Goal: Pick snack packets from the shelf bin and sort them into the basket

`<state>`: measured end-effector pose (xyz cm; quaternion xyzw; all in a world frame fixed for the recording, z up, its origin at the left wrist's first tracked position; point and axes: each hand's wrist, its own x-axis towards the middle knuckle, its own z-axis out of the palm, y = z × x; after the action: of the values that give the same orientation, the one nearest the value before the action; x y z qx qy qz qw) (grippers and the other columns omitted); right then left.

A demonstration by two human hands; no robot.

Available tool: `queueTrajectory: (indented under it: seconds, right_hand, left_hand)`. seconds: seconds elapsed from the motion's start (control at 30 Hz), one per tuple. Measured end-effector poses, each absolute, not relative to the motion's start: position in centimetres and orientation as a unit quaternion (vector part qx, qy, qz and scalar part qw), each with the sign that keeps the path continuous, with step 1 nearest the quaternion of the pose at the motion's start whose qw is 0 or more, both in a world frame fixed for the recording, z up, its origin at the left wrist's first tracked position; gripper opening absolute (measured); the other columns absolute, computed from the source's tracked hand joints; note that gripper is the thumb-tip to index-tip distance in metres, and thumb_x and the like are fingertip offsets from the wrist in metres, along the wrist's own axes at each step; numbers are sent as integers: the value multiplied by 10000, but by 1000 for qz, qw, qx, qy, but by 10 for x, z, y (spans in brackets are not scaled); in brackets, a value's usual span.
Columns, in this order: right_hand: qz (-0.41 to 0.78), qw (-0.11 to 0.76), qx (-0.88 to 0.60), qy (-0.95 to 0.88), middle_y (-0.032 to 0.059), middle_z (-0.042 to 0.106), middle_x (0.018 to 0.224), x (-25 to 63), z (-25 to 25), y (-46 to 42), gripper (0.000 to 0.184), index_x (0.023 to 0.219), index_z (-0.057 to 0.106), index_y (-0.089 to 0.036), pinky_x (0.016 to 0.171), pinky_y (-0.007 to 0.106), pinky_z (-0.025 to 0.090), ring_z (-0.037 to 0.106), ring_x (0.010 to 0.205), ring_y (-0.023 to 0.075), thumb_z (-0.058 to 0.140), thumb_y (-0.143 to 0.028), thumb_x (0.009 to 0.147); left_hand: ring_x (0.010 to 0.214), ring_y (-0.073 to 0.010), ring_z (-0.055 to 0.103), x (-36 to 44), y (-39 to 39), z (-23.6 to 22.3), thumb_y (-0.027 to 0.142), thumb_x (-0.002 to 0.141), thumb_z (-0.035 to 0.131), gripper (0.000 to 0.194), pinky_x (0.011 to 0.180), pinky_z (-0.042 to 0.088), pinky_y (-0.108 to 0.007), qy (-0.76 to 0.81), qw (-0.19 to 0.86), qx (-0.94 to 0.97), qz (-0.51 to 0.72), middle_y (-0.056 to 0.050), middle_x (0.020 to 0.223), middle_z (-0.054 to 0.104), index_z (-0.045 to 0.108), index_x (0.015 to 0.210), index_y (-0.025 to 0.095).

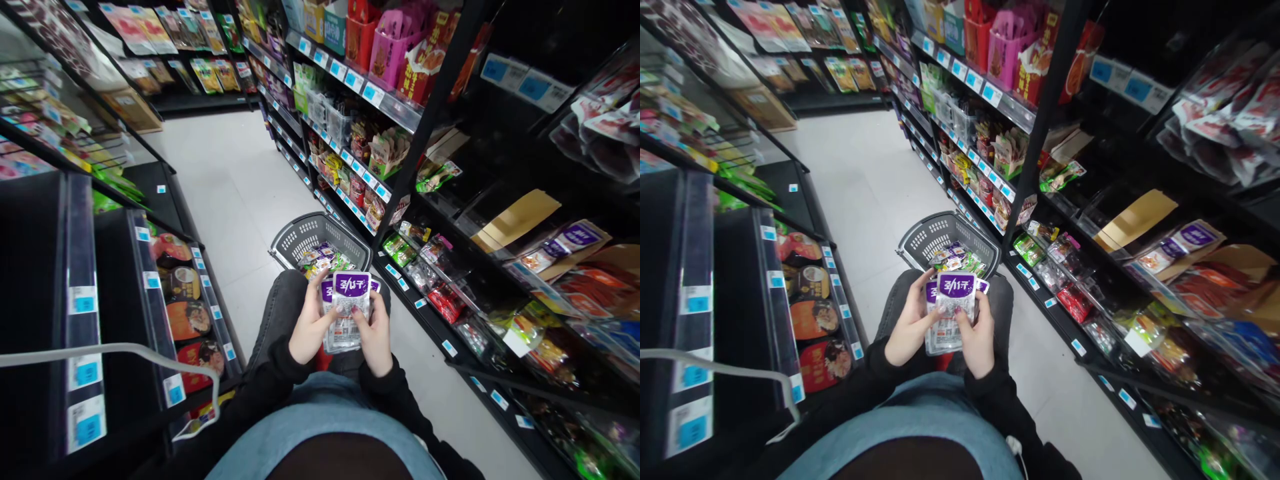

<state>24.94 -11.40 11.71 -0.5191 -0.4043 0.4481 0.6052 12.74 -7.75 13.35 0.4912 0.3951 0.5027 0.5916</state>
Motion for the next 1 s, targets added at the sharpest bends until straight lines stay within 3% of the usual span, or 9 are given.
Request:
queueTrajectory:
  seconds: [0.2,0.4,0.5,0.57,0.63,0.7,1.0]
  right_hand:
    - [443,611,-515,-406,69,600,1051,249,119,-113,354,1125,500,-158,816,293,488,591,946,217,616,-319,832]
    - [463,643,-496,-354,91,580,1076,249,111,-108,542,1153,438,-167,810,327,499,592,940,235,733,-375,749]
    - [507,668,-449,-308,74,598,1012,250,112,-108,567,1140,405,-185,749,312,507,607,857,216,744,-387,734]
    - [513,684,-435,-281,52,603,965,253,116,-109,548,1114,403,-197,731,297,500,607,818,201,745,-387,730]
    - [498,695,-445,-265,51,599,968,257,120,-109,528,1098,414,-197,744,295,491,602,829,199,744,-383,730]
    - [483,702,-457,-254,58,591,995,262,122,-108,516,1103,429,-191,764,296,484,594,854,199,740,-372,734]
    - [483,697,-461,-262,59,580,1014,272,123,-111,504,1109,452,-180,798,298,463,574,892,200,745,-354,738]
  left_hand:
    - [1334,-274,322,127,-77,138,279,782,644,662,1107,266,-408,404,582,502,495,-100,1454,327,317,1356,240]
    - [1285,-276,374,131,-81,149,272,752,654,645,1077,284,-403,377,641,476,470,-84,1414,379,364,1328,250]
    - [1144,-260,480,130,-80,157,310,732,608,482,963,387,-404,309,711,340,532,-70,1246,510,464,1188,257]
    - [948,-219,539,126,-76,164,302,679,579,307,829,443,-365,256,759,233,551,-53,1011,564,515,970,227]
    - [741,-160,506,120,-73,172,257,602,559,217,681,441,-302,207,807,143,535,-25,798,502,448,780,199]
    - [630,-125,432,115,-71,179,206,538,536,247,572,396,-257,172,840,80,509,-3,701,407,362,712,193]
    - [586,-107,366,114,-75,183,148,483,509,312,512,350,-222,131,875,21,466,13,660,284,254,659,186]
